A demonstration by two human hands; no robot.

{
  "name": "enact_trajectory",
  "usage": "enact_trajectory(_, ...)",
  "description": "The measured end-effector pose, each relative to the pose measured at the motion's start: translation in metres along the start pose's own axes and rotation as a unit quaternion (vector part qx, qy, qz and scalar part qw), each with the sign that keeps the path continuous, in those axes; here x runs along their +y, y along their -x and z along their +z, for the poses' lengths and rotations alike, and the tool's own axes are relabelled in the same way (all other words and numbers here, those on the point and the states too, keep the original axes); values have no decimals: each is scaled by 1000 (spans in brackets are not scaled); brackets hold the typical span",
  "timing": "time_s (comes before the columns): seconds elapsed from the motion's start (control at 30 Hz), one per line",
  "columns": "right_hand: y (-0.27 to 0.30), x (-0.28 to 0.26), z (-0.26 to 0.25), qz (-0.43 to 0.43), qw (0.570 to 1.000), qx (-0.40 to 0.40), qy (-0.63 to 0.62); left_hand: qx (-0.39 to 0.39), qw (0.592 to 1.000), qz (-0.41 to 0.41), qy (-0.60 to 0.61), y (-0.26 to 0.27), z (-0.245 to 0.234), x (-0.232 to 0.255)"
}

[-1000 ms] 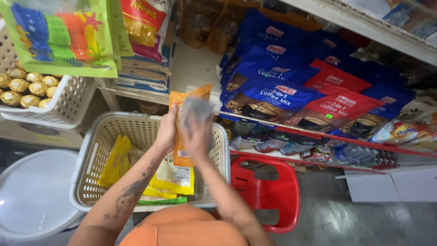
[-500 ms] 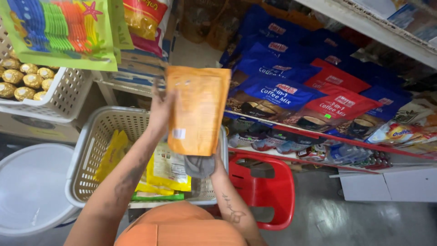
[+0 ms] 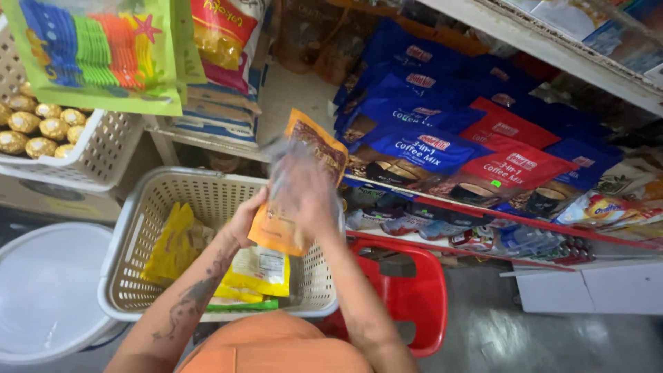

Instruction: Wiping down various packaged grocery items with a cloth and placing them into a basket.

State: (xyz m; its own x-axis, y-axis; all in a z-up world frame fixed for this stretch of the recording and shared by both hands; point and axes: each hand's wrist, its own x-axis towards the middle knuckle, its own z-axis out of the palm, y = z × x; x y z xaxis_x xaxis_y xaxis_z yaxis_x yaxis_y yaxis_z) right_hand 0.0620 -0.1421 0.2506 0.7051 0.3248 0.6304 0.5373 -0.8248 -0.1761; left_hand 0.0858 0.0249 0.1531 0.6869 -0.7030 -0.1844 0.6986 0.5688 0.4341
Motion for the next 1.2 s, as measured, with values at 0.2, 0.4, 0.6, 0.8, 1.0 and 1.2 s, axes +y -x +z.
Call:
enact_trajectory(0.2, 29, 5, 37, 206, 958, 14, -197, -303, 933, 67, 181, -31, -55, -15)
enact_trajectory(0.4, 14, -50, -13, -32, 985, -161, -60, -140, 984, 73, 77, -50, -92, -18)
enact_trajectory(0.6, 4, 2, 32, 155, 984, 44, -74, -176, 976, 5, 128, -44, -76, -17)
enact_trajectory(0.8, 37, -80, 20, -144, 983, -111, -30, -147, 982, -4, 117, -25, -28, -3)
enact_trajectory(1.0, -32, 30, 26, 139, 990, -5, -7, -94, 989, -35, 109, 9, 10, -1)
enact_trajectory(1.2, -58, 28, 5, 222, 970, -50, 83, -44, 992, -64, 98, 29, 25, -1)
